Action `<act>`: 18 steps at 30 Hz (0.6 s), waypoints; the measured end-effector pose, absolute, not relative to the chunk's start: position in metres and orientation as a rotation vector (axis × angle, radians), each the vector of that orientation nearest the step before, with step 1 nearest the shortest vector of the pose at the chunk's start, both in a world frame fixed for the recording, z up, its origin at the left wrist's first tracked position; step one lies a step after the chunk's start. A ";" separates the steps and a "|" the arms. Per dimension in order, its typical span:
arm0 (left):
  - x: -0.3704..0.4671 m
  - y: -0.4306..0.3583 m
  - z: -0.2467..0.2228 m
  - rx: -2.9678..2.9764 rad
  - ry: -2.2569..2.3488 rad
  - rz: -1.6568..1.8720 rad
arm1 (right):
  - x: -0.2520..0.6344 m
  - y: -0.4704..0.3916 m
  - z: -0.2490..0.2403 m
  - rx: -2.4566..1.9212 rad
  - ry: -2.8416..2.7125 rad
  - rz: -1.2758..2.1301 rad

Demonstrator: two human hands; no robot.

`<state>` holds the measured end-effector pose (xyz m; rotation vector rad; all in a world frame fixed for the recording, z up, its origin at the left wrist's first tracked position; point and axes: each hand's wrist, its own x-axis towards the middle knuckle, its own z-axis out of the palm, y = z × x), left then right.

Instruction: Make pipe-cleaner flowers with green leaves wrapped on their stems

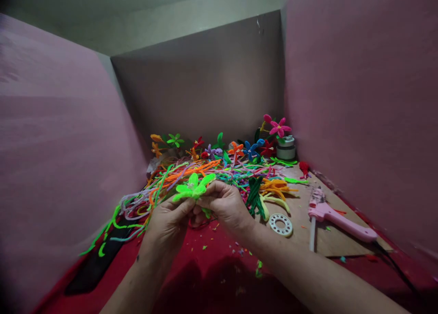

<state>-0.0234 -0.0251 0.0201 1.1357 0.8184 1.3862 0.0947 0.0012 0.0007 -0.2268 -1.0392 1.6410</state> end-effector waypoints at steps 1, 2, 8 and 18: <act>-0.023 -0.026 0.021 1.140 0.815 1.383 | 0.095 0.001 0.000 -0.218 -1.044 1.640; -0.023 -0.026 0.021 1.141 0.807 1.380 | 0.095 0.002 0.000 -0.210 -1.049 1.641; -0.025 -0.025 0.020 1.084 0.765 1.334 | 0.095 0.003 -0.006 -0.209 -1.054 1.650; -0.029 -0.027 0.024 0.964 0.746 1.225 | 0.091 0.003 -0.006 -0.218 -0.978 1.691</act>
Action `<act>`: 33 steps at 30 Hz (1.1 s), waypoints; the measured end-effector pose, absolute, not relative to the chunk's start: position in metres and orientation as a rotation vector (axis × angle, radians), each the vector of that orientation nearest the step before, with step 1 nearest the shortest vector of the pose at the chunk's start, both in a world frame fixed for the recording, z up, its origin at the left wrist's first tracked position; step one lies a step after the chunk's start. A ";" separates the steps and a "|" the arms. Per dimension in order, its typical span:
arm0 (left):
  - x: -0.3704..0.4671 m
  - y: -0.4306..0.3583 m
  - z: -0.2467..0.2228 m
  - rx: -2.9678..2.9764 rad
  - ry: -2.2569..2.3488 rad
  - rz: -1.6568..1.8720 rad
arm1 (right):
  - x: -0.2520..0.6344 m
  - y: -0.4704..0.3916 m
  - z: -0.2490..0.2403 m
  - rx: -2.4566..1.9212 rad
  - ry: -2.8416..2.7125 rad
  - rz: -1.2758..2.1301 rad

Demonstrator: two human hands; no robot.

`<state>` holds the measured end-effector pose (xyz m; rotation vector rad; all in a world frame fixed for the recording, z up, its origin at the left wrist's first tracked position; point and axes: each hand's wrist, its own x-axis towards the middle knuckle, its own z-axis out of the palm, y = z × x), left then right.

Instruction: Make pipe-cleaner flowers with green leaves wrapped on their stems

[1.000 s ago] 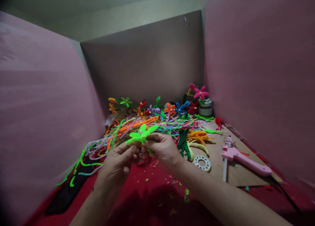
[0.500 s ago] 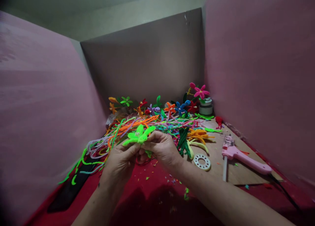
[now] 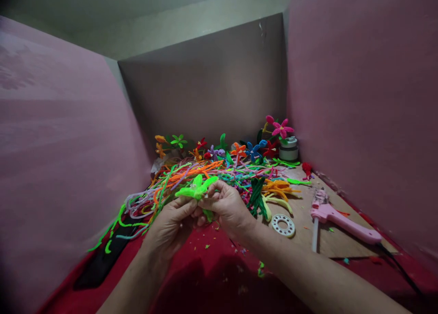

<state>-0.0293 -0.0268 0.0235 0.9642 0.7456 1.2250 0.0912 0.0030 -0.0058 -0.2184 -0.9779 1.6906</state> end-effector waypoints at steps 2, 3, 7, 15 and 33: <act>-0.029 -0.027 0.024 0.964 0.752 1.230 | 0.091 0.003 -0.006 -0.220 -0.982 1.695; -0.029 -0.027 0.024 0.969 0.751 1.222 | 0.092 0.003 -0.006 -0.214 -1.002 1.702; -0.032 -0.029 0.026 1.003 0.749 1.139 | 0.094 0.001 -0.001 -0.192 -1.073 1.746; -0.031 -0.036 0.023 1.037 0.679 1.248 | 0.095 -0.008 0.008 -0.180 -1.134 1.783; -0.020 -0.041 0.025 1.102 0.673 1.395 | 0.101 -0.005 0.005 -0.095 -1.173 1.783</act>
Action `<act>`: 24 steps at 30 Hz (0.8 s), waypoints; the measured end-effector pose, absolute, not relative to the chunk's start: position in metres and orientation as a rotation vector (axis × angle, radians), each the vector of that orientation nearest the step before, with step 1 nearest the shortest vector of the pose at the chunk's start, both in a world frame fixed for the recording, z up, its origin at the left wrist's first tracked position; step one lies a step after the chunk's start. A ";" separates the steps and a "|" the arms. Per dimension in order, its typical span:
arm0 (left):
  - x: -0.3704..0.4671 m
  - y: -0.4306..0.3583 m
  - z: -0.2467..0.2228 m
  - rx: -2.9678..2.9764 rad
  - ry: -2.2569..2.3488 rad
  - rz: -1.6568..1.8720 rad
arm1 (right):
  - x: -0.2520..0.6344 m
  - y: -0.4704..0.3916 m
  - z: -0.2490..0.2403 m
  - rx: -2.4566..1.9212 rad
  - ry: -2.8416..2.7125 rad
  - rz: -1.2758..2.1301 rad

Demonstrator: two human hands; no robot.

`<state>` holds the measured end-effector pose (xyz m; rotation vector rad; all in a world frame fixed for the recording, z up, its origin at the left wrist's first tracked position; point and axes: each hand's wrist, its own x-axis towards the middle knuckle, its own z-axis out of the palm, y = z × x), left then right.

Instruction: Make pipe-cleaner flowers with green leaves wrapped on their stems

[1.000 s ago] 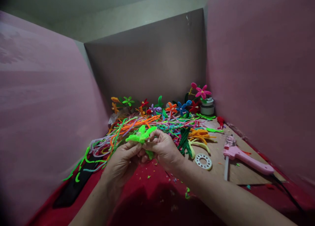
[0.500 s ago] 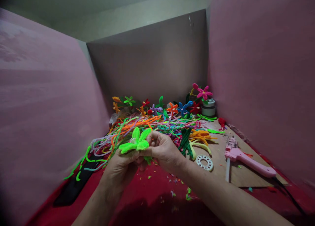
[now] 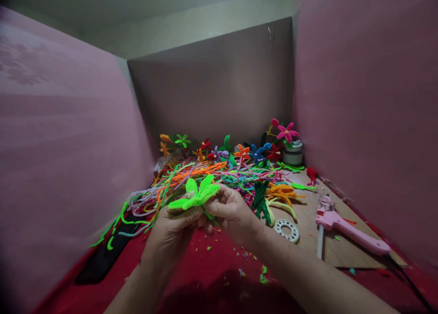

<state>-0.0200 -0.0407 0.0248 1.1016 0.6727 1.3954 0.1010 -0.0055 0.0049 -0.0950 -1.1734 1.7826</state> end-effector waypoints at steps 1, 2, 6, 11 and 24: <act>-0.019 -0.041 0.025 1.106 0.689 1.397 | 0.100 -0.005 0.004 -0.109 -1.156 1.775; -0.018 -0.042 0.024 1.108 0.699 1.402 | 0.099 -0.005 0.004 -0.125 -1.134 1.768; -0.016 -0.044 0.023 1.124 0.696 1.410 | 0.096 -0.006 0.002 -0.172 -1.045 1.746; -0.014 -0.043 0.023 1.098 0.693 1.435 | 0.095 -0.006 -0.001 -0.170 -1.083 1.717; -0.012 -0.044 0.024 1.091 0.630 1.419 | 0.100 -0.008 0.000 -0.100 -1.161 1.724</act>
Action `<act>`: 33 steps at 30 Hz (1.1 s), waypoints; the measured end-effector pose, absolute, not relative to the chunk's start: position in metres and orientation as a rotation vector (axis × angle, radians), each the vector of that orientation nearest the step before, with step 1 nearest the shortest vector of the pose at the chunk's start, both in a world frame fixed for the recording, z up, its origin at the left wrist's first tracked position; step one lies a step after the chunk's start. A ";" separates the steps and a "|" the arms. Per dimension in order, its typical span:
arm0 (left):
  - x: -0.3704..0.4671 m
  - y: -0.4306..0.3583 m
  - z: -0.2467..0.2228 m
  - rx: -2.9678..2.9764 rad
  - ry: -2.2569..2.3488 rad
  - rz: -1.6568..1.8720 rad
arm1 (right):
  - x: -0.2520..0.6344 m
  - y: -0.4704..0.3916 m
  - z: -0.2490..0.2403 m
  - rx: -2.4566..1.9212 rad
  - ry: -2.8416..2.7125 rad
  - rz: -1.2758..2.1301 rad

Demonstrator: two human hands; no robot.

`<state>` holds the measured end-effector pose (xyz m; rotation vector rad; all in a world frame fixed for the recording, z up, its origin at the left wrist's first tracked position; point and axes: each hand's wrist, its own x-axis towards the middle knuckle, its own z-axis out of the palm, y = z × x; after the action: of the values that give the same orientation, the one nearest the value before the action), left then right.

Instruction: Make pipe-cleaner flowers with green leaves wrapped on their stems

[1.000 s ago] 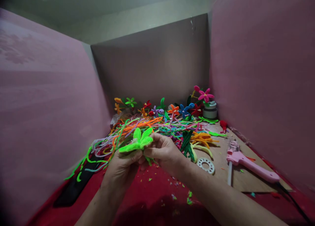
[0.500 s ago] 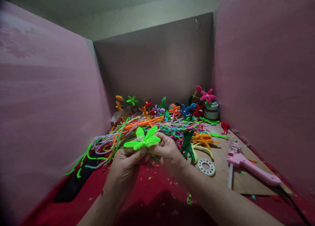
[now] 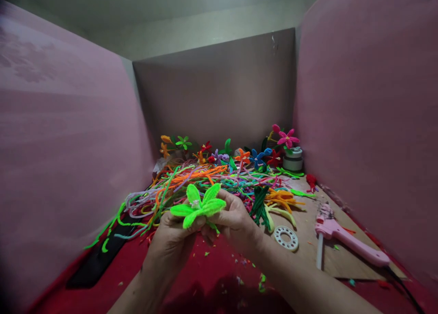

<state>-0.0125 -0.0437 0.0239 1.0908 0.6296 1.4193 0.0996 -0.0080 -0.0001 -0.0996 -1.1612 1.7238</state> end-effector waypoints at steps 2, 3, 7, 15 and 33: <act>-0.013 -0.043 0.024 1.095 0.635 1.424 | 0.099 -0.008 0.000 -0.096 -1.155 1.717; -0.014 -0.043 0.024 1.092 0.638 1.428 | 0.098 -0.008 0.000 -0.102 -1.151 1.710; -0.015 -0.042 0.023 1.074 0.636 1.444 | 0.095 -0.008 -0.002 -0.136 -1.118 1.663; -0.009 -0.041 0.023 0.989 0.677 1.497 | 0.093 -0.011 0.007 -0.139 -1.096 1.650; -0.004 -0.033 0.023 1.023 0.724 1.504 | 0.095 -0.005 0.003 -0.136 -1.048 1.616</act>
<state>-0.0044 -0.0334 0.0225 1.0228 0.7241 1.5041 0.0946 -0.0053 0.0033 -0.1357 -1.0483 1.6160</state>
